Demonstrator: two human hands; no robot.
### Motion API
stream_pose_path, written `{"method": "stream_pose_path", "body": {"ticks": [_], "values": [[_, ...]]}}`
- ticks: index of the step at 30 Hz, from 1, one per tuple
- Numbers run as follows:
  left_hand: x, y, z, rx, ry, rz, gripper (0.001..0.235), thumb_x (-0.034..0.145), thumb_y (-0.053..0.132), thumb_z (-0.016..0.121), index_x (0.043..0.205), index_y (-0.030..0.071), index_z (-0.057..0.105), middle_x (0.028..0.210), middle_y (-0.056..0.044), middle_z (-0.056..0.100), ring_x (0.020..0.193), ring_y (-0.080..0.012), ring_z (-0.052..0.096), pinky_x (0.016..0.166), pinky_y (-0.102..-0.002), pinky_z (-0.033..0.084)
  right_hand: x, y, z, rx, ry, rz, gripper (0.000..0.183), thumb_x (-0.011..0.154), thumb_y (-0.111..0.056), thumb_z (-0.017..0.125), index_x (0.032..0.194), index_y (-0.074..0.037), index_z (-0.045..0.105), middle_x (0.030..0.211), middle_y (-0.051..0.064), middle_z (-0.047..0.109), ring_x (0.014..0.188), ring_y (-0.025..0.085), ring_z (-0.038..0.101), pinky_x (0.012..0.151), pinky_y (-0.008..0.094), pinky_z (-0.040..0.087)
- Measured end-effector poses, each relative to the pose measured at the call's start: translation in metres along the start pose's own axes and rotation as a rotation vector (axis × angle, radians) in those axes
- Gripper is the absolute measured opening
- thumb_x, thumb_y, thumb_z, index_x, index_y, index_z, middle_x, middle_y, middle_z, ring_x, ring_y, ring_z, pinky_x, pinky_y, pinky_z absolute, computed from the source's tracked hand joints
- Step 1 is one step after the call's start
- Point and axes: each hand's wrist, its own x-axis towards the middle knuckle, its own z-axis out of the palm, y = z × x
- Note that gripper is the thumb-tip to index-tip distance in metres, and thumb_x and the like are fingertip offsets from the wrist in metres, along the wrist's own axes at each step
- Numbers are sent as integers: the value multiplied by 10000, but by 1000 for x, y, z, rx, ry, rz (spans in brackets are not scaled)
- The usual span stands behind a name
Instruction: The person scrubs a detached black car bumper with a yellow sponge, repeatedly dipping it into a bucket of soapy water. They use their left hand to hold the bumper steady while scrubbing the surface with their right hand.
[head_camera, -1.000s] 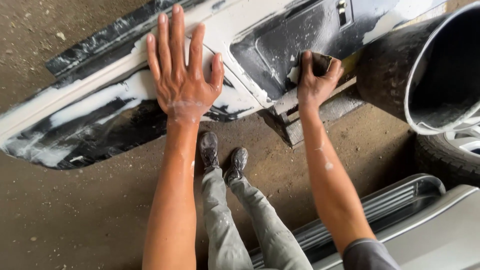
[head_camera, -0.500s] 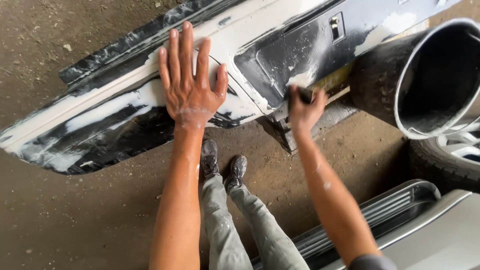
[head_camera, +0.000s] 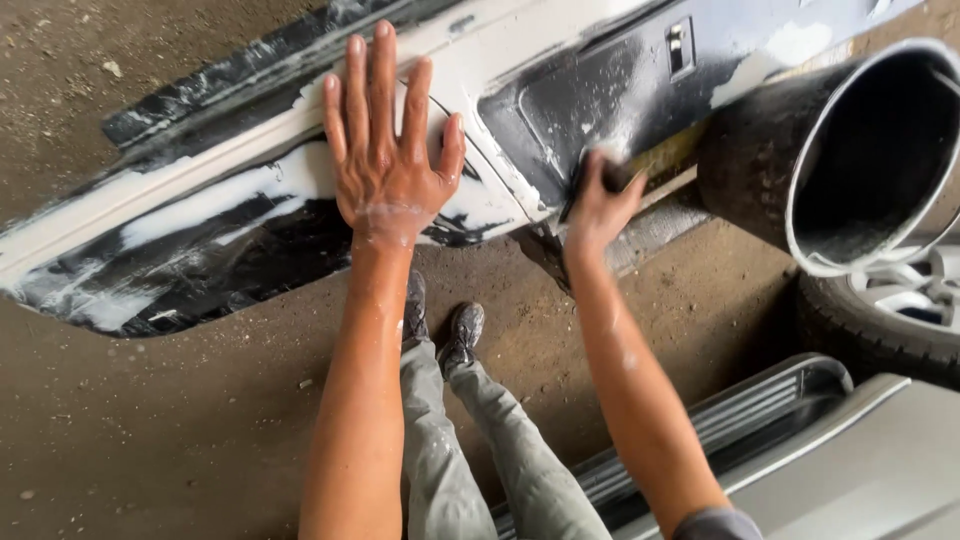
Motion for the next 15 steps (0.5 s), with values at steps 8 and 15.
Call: {"method": "stream_pose_path", "body": {"ticks": [8, 15], "values": [[-2, 0, 8, -18, -29, -13, 537, 1192, 502, 496, 1625, 192, 425, 1707, -150, 246, 1584, -344, 199, 1315, -527, 112, 9, -39, 8, 69, 147, 158, 386, 911, -426, 758, 1053, -100, 609, 1000, 108, 740, 866, 184, 710, 822, 239, 610], [-2, -4, 10, 15, 57, 8, 558, 1172, 490, 488, 1643, 213, 374, 1710, -123, 238, 1589, -325, 206, 1329, -514, 121, 47, -29, -9, -33, -75, -3, 354, 962, -368, 764, 1011, -35, 655, 953, 138, 745, 729, 202, 696, 680, 327, 666]]}}
